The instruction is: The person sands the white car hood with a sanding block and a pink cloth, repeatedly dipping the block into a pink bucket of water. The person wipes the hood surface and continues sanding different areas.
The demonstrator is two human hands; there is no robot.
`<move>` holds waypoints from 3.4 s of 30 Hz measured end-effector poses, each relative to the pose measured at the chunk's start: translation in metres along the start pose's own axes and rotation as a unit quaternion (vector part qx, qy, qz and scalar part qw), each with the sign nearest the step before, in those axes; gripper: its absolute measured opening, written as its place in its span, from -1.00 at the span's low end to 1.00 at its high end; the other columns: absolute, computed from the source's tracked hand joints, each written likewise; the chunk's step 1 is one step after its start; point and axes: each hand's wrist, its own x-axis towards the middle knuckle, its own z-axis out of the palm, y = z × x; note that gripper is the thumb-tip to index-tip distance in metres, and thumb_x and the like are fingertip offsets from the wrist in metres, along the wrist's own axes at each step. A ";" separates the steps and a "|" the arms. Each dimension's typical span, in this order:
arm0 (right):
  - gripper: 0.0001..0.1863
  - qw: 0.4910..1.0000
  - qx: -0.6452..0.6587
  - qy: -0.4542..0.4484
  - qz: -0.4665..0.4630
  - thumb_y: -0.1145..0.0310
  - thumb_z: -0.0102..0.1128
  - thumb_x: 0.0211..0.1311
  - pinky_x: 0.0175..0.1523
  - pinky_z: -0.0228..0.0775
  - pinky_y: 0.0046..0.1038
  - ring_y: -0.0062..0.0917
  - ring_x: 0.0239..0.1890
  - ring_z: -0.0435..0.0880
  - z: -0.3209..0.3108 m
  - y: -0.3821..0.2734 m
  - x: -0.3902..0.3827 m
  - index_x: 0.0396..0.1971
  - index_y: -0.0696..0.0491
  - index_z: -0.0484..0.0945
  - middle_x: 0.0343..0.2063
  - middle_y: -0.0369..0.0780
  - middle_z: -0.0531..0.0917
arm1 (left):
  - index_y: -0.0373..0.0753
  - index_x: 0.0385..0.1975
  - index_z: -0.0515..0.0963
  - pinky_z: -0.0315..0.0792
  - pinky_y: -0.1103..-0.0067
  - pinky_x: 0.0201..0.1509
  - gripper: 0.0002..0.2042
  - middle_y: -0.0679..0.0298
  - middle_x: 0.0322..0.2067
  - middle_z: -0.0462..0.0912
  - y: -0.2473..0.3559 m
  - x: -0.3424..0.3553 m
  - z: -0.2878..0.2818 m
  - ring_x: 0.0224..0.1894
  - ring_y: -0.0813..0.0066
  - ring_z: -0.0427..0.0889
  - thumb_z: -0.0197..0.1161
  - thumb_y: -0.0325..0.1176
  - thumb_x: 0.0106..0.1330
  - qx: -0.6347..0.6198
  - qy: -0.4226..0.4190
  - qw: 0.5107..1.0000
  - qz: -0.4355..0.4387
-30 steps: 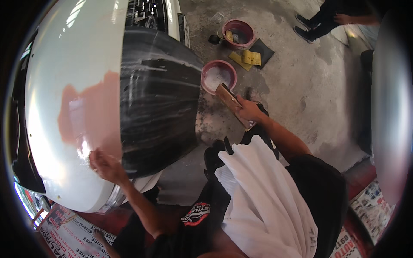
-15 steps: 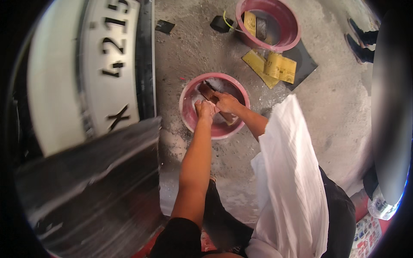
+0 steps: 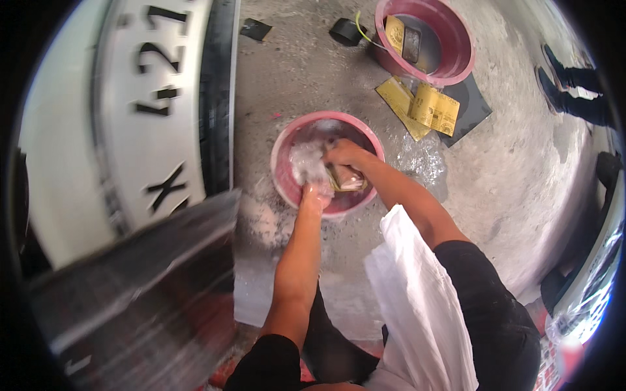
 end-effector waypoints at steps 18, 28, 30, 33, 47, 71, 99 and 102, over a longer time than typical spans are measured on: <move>-0.22 0.842 0.079 0.060 -0.530 0.34 0.27 0.45 0.29 0.41 -0.37 -0.42 0.22 0.57 -0.006 -0.233 -0.499 0.59 0.04 0.16 0.32 -0.13 0.54 | -0.19 -0.47 0.55 0.27 0.69 -0.67 -0.74 0.19 -0.51 0.72 0.119 -0.692 0.226 -0.64 0.66 0.53 0.42 -0.27 0.44 -0.032 -0.121 0.797 0.591; -0.32 0.628 -0.261 0.353 -0.643 0.16 0.44 0.29 0.06 0.51 -0.14 -0.06 -0.08 0.58 0.292 -0.452 -0.571 0.42 -0.17 0.51 -0.14 0.00 0.53 | 0.02 0.31 0.48 0.54 0.24 0.11 -0.44 0.32 -0.27 0.75 0.396 -0.898 -0.040 -0.05 0.18 0.69 0.38 -0.21 0.26 0.428 0.416 0.268 0.756; -0.32 0.622 -0.286 0.415 -0.599 0.17 0.43 0.29 0.09 0.51 -0.10 -0.01 -0.02 0.57 0.325 -0.477 -0.560 0.42 -0.14 0.51 -0.07 0.04 0.56 | 0.02 0.27 0.56 0.34 0.01 0.37 -0.46 0.20 -0.13 0.72 0.412 -0.922 -0.058 0.16 0.03 0.58 0.41 -0.06 0.27 0.540 0.420 0.295 0.667; -0.32 0.539 -0.324 0.504 -0.593 0.18 0.41 0.30 0.16 0.50 -0.06 0.05 0.09 0.56 0.347 -0.506 -0.552 0.42 -0.11 0.50 0.09 0.14 0.56 | -0.05 0.17 0.63 0.20 -0.07 0.44 -0.52 0.05 -0.01 0.65 0.417 -0.909 -0.088 0.26 -0.02 0.49 0.40 0.00 0.30 0.538 0.321 0.179 0.759; -0.51 0.565 -0.361 0.436 -0.599 0.22 0.18 0.42 0.15 0.49 -0.03 0.03 0.06 0.64 0.468 -0.499 -0.593 0.31 -0.02 0.50 0.08 0.08 0.64 | 0.16 0.29 0.57 -0.13 -0.05 0.66 -0.52 0.16 0.39 0.50 0.515 -0.949 -0.154 0.54 -0.02 0.27 0.36 0.02 0.39 0.619 0.182 0.301 0.702; -0.63 0.558 -0.281 0.591 -0.510 0.41 0.21 0.32 0.01 0.57 -0.04 0.01 -0.07 0.70 0.409 -0.528 -0.556 0.12 0.05 0.60 -0.05 0.03 0.71 | 0.13 0.23 0.59 -0.09 -0.11 0.63 -0.55 0.27 0.33 0.55 0.534 -0.951 -0.152 0.54 -0.08 0.26 0.36 0.06 0.40 0.600 0.192 0.289 0.720; -0.59 0.441 -0.300 0.500 -0.682 0.48 0.16 0.31 -0.16 0.62 -0.23 0.03 -0.24 0.75 0.515 -0.487 -0.566 0.16 0.02 0.63 -0.13 0.00 0.74 | 0.13 0.29 0.56 -0.12 -0.15 0.62 -0.49 0.30 0.33 0.57 0.536 -0.935 -0.157 0.52 -0.07 0.29 0.30 0.15 0.41 0.577 0.221 0.263 0.741; -0.60 0.624 -0.181 0.532 -0.542 0.37 0.25 0.40 0.06 0.59 -0.33 -0.27 -0.07 0.79 0.444 -0.542 -0.572 0.19 0.17 0.63 -0.07 0.03 0.78 | 0.13 0.28 0.57 -0.10 -0.14 0.62 -0.49 0.28 0.32 0.58 0.534 -0.938 -0.143 0.53 -0.03 0.29 0.30 0.14 0.41 0.570 0.219 0.249 0.752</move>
